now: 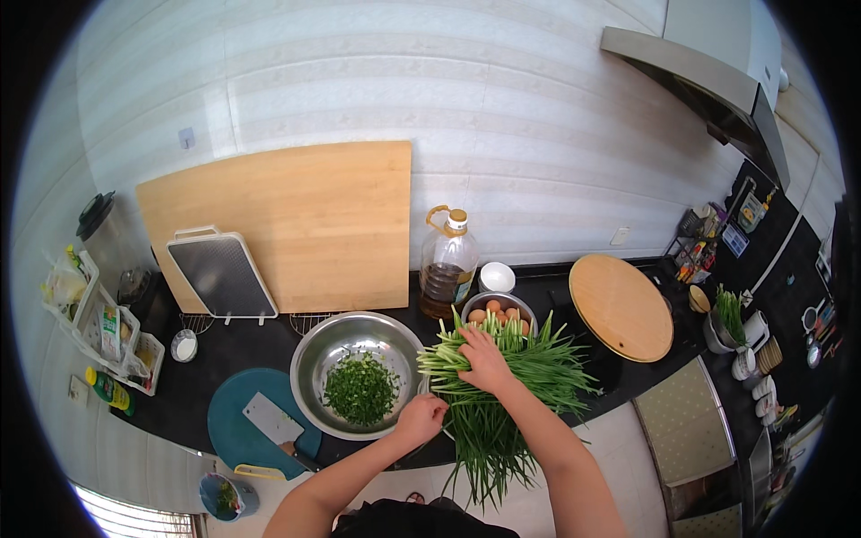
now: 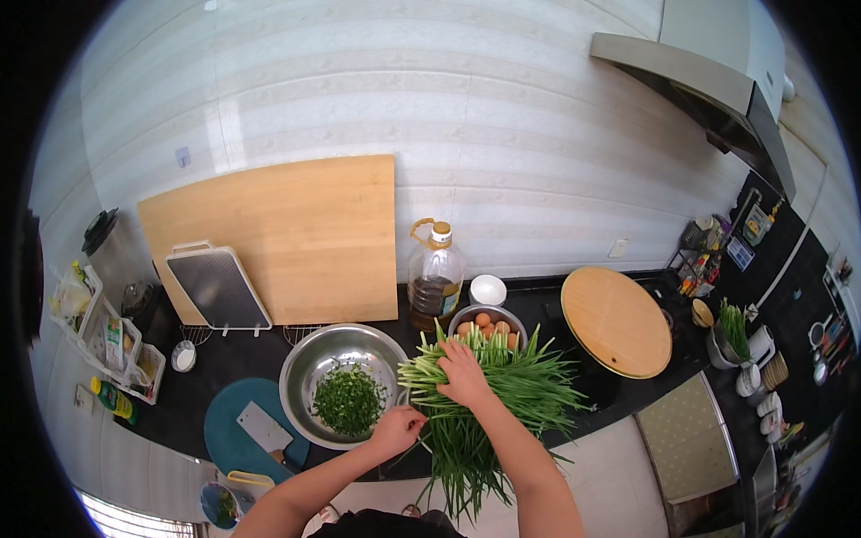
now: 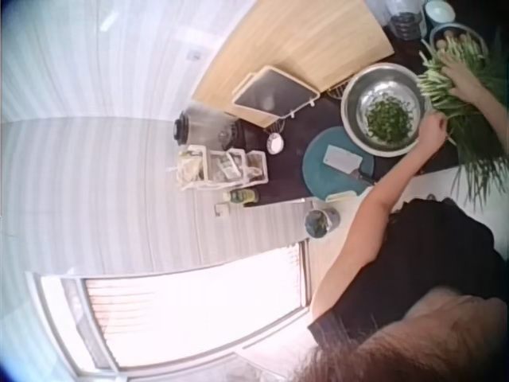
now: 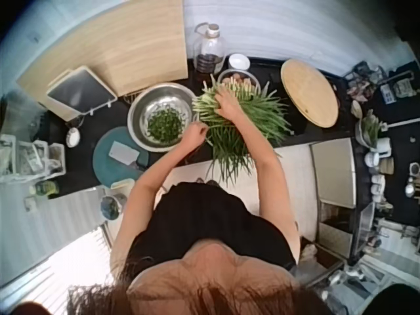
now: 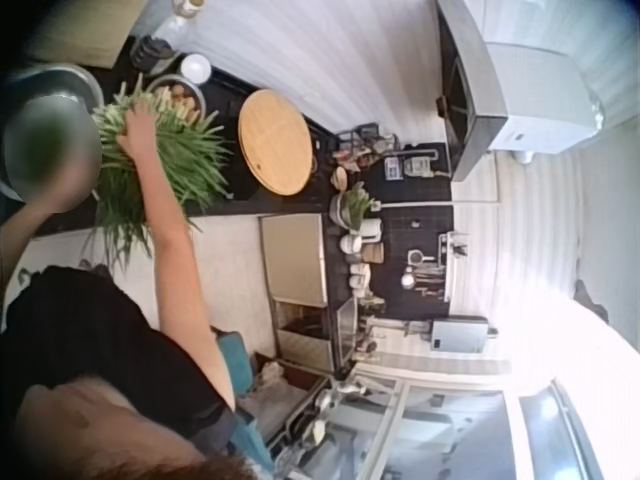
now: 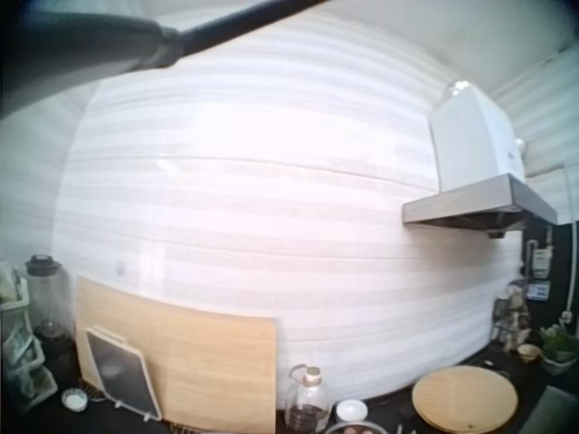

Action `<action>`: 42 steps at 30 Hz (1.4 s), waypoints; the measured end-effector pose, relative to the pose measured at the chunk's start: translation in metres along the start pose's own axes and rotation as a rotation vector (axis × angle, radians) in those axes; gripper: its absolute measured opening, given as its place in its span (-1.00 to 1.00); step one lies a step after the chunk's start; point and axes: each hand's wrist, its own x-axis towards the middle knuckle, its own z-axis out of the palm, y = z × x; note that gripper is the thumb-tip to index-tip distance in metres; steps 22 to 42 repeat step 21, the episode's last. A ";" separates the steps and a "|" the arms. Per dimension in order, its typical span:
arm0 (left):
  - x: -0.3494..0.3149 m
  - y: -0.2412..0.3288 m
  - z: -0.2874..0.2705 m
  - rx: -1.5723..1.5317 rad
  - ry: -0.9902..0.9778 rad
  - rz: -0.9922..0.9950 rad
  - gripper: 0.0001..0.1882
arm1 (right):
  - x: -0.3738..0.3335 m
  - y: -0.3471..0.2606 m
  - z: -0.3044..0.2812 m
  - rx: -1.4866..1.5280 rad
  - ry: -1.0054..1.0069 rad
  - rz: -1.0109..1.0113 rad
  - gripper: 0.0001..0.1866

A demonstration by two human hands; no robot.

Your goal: The person chops a large bunch of green onions on a blue cutting board using a knife. They repeatedly gather the chopped pieces and transfer them into a metal bowl. The person continues this process until the entire bunch is processed.

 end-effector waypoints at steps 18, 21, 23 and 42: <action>0.002 -0.012 -0.002 -0.180 -0.013 -0.077 -0.89 | -0.013 0.000 0.015 -0.081 -0.396 0.124 -0.33; 0.001 -0.013 -0.006 -0.182 -0.022 -0.110 -0.89 | -0.011 0.000 0.006 -0.023 -0.475 0.159 -0.33; 0.001 -0.013 -0.006 -0.182 -0.022 -0.110 -0.89 | -0.011 0.000 0.006 -0.023 -0.475 0.159 -0.33; 0.001 -0.013 -0.006 -0.182 -0.022 -0.110 -0.89 | -0.011 0.000 0.006 -0.023 -0.475 0.159 -0.33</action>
